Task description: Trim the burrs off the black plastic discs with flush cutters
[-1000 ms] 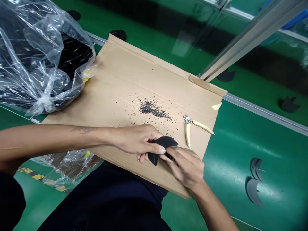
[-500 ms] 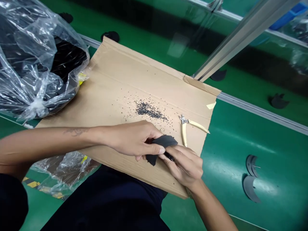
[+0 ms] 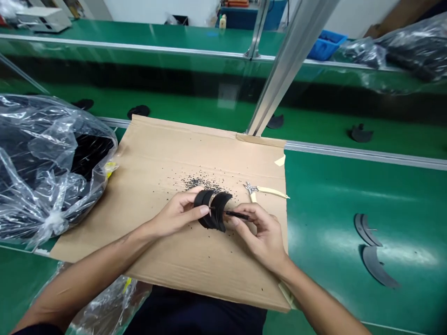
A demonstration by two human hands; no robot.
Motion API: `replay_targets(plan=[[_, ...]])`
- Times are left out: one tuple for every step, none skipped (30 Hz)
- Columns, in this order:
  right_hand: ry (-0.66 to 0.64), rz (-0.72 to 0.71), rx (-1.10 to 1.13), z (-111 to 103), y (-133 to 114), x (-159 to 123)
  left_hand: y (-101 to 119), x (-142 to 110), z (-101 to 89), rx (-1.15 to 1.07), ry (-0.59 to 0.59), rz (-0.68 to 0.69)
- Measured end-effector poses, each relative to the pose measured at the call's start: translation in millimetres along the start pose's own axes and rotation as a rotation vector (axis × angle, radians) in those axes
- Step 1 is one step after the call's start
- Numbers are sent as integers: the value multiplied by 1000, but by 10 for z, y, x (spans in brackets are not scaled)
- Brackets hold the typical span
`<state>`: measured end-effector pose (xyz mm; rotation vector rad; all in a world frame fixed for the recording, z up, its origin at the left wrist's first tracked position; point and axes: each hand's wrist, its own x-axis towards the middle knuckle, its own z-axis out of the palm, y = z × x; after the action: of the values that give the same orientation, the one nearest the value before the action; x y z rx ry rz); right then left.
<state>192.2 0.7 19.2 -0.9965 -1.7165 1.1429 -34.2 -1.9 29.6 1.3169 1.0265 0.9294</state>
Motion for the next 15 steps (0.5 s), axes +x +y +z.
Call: replay_targets(plan=[[-2,22,27,11,15,-6,-11,-3,5,4,-3,18],[-5,39,57,22,27,-11,-21,-8,14,0,-2,26],[-11,49,86,33,35,-14,-32,-13,27,-10,-2,18],[-20,55,107,42,39,-14,-43,-19,42,-28,0,-2],[-29,56,117,48,41,-12,-55,-25,57,-48,5,-31],[-42,58,122,52,43,-8,-66,-30,73,-69,16,-61],[-56,60,126,53,46,-1,-77,-34,87,-88,32,-89],[-74,62,131,52,53,5,-86,-37,100,-102,51,-109],[-91,62,136,49,63,12,-91,-38,112,-112,70,-120],[-106,60,135,44,78,18,-94,-38,124,-116,86,-125],[-117,56,125,38,96,22,-93,-37,134,-118,99,-127],[-125,48,105,33,116,24,-90,-37,143,-120,109,-128],[-128,39,77,28,137,25,-86,-36,151,-121,118,-128],[-128,31,47,24,155,24,-81,-36,156,-120,127,-127],[-128,26,20,21,171,23,-76,-37,160,-115,135,-126]])
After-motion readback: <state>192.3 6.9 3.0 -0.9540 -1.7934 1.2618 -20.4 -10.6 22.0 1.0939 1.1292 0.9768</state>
